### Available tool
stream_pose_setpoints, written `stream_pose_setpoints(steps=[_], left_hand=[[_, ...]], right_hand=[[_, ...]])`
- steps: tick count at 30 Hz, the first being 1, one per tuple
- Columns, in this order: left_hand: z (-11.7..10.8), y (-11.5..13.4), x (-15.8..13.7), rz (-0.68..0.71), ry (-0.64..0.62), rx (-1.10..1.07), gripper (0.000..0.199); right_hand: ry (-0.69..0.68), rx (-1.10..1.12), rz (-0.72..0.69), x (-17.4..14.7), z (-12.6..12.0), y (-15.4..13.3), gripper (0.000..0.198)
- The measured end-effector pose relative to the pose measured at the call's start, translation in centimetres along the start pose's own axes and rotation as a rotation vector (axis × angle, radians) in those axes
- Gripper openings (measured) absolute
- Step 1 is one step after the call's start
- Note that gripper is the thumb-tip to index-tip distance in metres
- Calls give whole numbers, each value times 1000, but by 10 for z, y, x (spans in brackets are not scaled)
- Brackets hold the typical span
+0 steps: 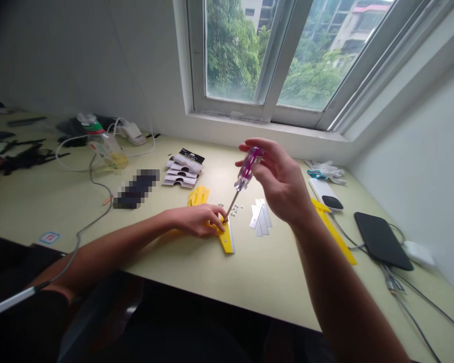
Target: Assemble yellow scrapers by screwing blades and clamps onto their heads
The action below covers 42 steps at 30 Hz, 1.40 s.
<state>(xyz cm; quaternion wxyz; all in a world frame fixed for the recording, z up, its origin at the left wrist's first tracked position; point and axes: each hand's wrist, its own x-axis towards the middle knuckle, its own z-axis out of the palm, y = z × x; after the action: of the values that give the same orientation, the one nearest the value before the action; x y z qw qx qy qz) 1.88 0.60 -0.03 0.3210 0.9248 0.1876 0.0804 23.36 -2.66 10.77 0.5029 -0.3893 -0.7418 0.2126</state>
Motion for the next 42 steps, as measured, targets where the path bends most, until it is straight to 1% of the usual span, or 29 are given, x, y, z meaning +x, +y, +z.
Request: stream_pose_setpoints(steps=[1, 3, 5, 9, 13, 15, 18, 20, 22, 26, 28, 32, 37, 40, 42], left_hand=[[0, 0, 0, -5, -2, 6, 23], [0, 0, 0, -11, -2, 18, 24], [-1, 0, 0, -12, 0, 19, 24], [-1, 1, 0, -28, -3, 4, 24], [-2, 2, 0, -43, -4, 5, 24], [-2, 3, 0, -48, 7, 8, 23], [-2, 3, 0, -46, 17, 27, 22], [-1, 1, 0, -37, 21, 43, 22], [0, 0, 0, -31, 29, 47, 22], [1, -1, -1, -27, 40, 40, 23], [1, -1, -1, -26, 40, 41, 23], [1, -1, -1, -34, 45, 56, 23], [2, -2, -1, -41, 48, 60, 23], [2, -2, -2, -44, 51, 66, 23], [2, -2, -3, -49, 49, 68, 23]], right_hand=[[9, -13, 1, -1, 0, -1, 32], [83, -96, -7, -2, 2, -2, 29], [124, -142, -19, -3, 4, -3, 33], [49, -75, -17, -2, 7, -2, 37], [93, -190, -6, 0, 6, 4, 41], [79, -189, -10, 0, 5, 6, 45], [29, -144, -14, -1, 4, 9, 45], [43, -179, -19, -1, 3, 12, 44], [64, -226, -37, -1, 3, 15, 47], [-14, -163, -75, 0, 5, 18, 57], [-25, -169, -69, 1, 6, 18, 56], [58, -252, -71, 1, 8, 15, 53], [-43, -178, -81, 2, 10, 5, 44], [3, -267, -83, 1, 11, 0, 46], [2, -299, -83, 0, 12, -2, 49]])
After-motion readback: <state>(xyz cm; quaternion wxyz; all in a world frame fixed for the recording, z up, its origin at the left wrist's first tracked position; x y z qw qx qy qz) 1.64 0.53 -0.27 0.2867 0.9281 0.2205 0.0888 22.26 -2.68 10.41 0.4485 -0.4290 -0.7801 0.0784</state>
